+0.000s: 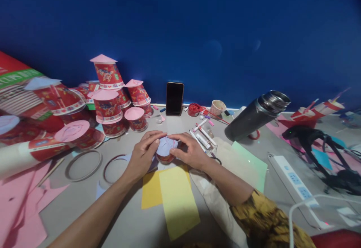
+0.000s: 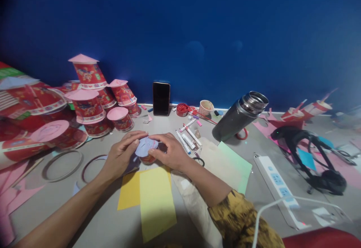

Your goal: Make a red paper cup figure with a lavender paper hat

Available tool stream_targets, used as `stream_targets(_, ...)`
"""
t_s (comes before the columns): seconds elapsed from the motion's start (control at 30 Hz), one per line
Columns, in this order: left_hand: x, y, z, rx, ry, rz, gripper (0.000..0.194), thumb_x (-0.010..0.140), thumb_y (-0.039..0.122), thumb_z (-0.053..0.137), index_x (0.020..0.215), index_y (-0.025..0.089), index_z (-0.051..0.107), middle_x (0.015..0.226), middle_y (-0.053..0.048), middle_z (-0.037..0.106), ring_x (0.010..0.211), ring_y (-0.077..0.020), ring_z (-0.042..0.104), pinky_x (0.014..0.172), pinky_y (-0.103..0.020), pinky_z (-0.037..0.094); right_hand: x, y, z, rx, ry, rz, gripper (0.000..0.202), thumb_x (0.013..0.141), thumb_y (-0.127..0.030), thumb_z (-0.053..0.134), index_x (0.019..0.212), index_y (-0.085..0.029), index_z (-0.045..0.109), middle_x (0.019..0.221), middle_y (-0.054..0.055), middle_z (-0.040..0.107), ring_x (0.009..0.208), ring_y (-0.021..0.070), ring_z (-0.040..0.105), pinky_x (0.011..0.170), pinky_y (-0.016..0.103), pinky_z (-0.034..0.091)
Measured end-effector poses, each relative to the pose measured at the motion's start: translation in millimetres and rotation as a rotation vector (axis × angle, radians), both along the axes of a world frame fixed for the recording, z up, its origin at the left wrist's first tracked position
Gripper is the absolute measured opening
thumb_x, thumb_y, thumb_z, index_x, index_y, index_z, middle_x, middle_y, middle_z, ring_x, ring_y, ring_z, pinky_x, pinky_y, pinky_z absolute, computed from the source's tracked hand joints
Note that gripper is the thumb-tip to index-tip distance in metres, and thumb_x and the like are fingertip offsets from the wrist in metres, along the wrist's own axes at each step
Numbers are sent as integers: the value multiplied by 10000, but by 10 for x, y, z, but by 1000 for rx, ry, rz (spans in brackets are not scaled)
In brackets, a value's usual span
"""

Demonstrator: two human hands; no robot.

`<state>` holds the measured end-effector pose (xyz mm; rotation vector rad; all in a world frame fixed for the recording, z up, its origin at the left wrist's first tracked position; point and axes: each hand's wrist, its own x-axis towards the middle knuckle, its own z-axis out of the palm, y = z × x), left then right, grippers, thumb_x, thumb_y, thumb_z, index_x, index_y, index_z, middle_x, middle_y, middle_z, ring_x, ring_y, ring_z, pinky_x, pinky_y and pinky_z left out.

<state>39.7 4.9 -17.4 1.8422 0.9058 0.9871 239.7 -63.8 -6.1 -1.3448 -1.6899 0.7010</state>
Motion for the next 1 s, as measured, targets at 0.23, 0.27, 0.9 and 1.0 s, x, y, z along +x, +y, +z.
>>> stream_targets(0.23,-12,28,-55,-30,-12,-6,369,975,436,540,1117,212,796,1219,-108,692,1210,-267,628,1084,-438,477,1,-1,-28,11,36,-8,401,869,-259,746,1266,-229,701,1167,63,734,1093,231,620,977,382,478)
stream_targets(0.27,-14,31,-58,-29,-15,-8,369,974,433,542,1119,209,797,1215,-110,692,1207,-266,628,1085,-437,474,3,0,-31,10,43,-7,404,868,-257,747,1269,-231,701,1170,62,734,1089,229,623,974,380,480)
stream_targets(0.9,-6,-38,-19,47,-52,49,304,969,374,585,1114,213,800,1233,-108,655,1223,-249,612,1072,-417,473,25,-19,-127,443,-195,-92,345,976,-411,646,1264,-227,692,1291,126,698,1190,274,611,1031,474,504)
stream_targets(1.0,-9,-37,-8,53,-45,44,300,971,372,585,1101,215,804,1236,-106,657,1224,-250,612,1076,-418,472,18,-25,-139,532,-309,-91,326,969,-418,661,1220,-216,711,1298,143,692,1159,291,607,998,494,518)
